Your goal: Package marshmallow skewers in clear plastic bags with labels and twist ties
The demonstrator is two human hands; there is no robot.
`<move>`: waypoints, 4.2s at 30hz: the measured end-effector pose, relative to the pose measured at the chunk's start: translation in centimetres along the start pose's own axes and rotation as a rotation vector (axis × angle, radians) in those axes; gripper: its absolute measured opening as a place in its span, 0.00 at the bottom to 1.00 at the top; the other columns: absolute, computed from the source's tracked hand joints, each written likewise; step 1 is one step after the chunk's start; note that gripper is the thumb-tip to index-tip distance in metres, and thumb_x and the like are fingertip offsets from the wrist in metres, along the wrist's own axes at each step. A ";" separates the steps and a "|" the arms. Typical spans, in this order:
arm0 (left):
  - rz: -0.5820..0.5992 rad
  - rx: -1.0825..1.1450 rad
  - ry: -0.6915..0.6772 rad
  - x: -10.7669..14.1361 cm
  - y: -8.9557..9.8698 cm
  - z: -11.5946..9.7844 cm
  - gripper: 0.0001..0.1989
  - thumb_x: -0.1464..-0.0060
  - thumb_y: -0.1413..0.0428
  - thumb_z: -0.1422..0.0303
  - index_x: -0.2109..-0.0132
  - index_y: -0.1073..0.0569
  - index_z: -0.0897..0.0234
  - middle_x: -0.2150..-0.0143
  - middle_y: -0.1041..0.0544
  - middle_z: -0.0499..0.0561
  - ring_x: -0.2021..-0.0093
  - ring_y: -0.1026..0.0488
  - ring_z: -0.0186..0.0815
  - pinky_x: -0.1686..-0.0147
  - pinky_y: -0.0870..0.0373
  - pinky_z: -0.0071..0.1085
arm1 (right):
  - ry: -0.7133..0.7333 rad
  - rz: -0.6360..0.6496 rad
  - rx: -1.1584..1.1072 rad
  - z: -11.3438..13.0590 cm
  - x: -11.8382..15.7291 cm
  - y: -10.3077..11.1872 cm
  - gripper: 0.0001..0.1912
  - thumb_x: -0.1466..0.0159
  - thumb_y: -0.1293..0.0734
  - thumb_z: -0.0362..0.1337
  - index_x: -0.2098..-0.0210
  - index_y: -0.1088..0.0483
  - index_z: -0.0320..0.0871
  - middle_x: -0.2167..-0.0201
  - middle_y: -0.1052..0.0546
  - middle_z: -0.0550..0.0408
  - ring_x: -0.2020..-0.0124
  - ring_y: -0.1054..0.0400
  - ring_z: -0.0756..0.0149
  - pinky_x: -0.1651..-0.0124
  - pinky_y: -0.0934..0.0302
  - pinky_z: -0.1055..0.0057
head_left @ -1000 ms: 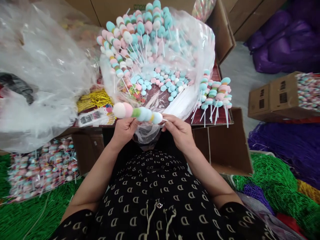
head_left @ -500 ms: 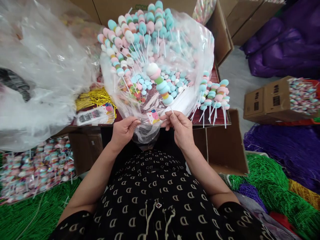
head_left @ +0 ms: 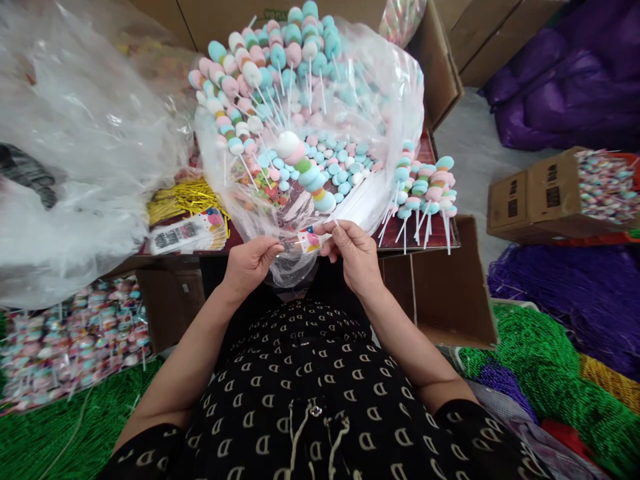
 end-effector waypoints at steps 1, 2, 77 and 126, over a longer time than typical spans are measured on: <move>0.002 -0.006 -0.001 0.0 0.0 0.1 0.23 0.31 0.46 0.50 0.64 0.19 0.62 0.69 0.17 0.51 0.71 0.23 0.33 0.67 0.29 0.26 | 0.002 0.001 -0.001 0.0 0.0 0.0 0.19 0.34 0.27 0.57 0.61 0.22 0.48 0.65 0.18 0.57 0.74 0.30 0.73 0.76 0.41 0.74; 0.007 -0.011 0.001 0.0 -0.1 0.2 0.23 0.30 0.47 0.50 0.63 0.19 0.61 0.69 0.17 0.51 0.71 0.23 0.33 0.66 0.28 0.26 | 0.000 0.001 0.002 -0.1 0.0 0.0 0.19 0.34 0.27 0.57 0.60 0.22 0.48 0.65 0.18 0.57 0.75 0.31 0.73 0.77 0.41 0.75; 0.128 -0.064 -0.019 -0.1 -1.0 -0.6 0.23 0.28 0.50 0.55 0.66 0.21 0.63 0.74 0.21 0.49 0.76 0.29 0.30 0.72 0.36 0.24 | -0.322 0.296 -0.084 -1.9 1.3 -2.3 0.26 0.39 0.25 0.60 0.60 0.26 0.44 0.68 0.17 0.57 0.84 0.29 0.75 0.86 0.49 0.80; 0.016 0.630 0.467 0.9 -1.2 3.5 0.25 0.41 0.37 0.44 0.67 0.23 0.63 0.82 0.36 0.43 0.84 0.44 0.26 0.83 0.47 0.26 | -0.029 0.054 0.144 2.5 2.1 5.0 0.14 0.37 0.23 0.54 0.62 0.16 0.51 0.58 0.15 0.51 0.63 0.23 0.61 0.62 0.27 0.63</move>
Point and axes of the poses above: each hand's wrist, its own x-axis away from the middle knuckle, its own y-axis out of the back of the hand, z = x × y, the point moved 7 cm from there along -x, towards the middle knuckle
